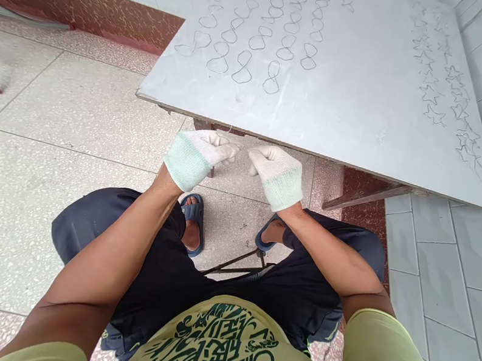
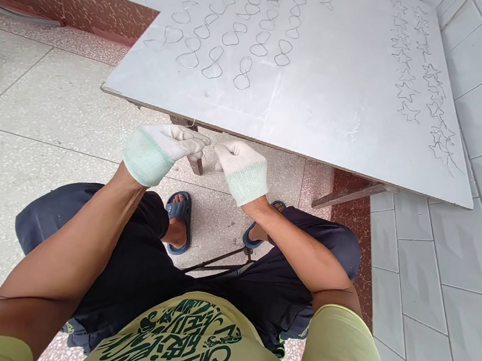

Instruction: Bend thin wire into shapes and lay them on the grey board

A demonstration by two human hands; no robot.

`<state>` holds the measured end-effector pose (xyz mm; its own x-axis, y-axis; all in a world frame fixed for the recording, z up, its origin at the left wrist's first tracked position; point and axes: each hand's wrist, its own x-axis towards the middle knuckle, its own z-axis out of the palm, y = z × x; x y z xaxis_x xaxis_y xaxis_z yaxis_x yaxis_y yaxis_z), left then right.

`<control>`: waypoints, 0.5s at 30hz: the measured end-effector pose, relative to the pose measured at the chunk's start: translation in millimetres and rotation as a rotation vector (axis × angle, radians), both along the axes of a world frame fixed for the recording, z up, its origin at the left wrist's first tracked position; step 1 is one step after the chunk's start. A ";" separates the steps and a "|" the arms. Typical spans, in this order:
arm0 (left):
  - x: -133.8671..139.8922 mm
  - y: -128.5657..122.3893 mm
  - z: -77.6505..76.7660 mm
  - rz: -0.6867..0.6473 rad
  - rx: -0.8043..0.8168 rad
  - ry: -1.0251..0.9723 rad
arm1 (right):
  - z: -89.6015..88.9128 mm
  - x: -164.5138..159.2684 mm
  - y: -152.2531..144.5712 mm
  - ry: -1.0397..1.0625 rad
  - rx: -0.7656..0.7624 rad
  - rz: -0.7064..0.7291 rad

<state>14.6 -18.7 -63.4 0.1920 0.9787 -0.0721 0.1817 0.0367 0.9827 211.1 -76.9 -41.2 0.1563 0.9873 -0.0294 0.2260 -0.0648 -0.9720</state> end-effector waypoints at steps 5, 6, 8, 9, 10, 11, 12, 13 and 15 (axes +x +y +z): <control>8.7 -9.9 -3.4 0.062 0.043 -0.003 | -2.4 0.8 -0.9 0.068 0.002 0.028; 11.3 -12.4 -2.8 0.082 0.052 -0.004 | -2.1 0.8 -1.4 0.080 -0.001 0.033; 16.7 -16.8 -1.2 0.121 0.060 -0.003 | -1.3 0.8 -2.1 0.105 -0.019 0.041; 19.2 -18.8 -0.5 0.137 0.060 -0.003 | -1.1 0.8 -2.1 0.116 -0.030 0.043; 21.4 -20.6 0.2 0.149 0.058 -0.005 | -1.0 0.9 -1.9 0.126 -0.040 0.041; 23.1 -22.4 0.7 0.156 0.057 -0.006 | -1.1 1.1 -1.6 0.137 -0.050 0.041; 24.4 -24.2 0.9 0.157 0.058 -0.008 | -1.3 1.3 -1.2 0.150 -0.057 0.044; 25.2 -26.0 0.8 0.160 0.063 -0.013 | -1.6 1.6 -0.9 0.163 -0.059 0.047; 26.0 -29.4 -0.2 0.172 0.081 -0.029 | -2.4 2.2 -0.5 0.182 -0.052 0.065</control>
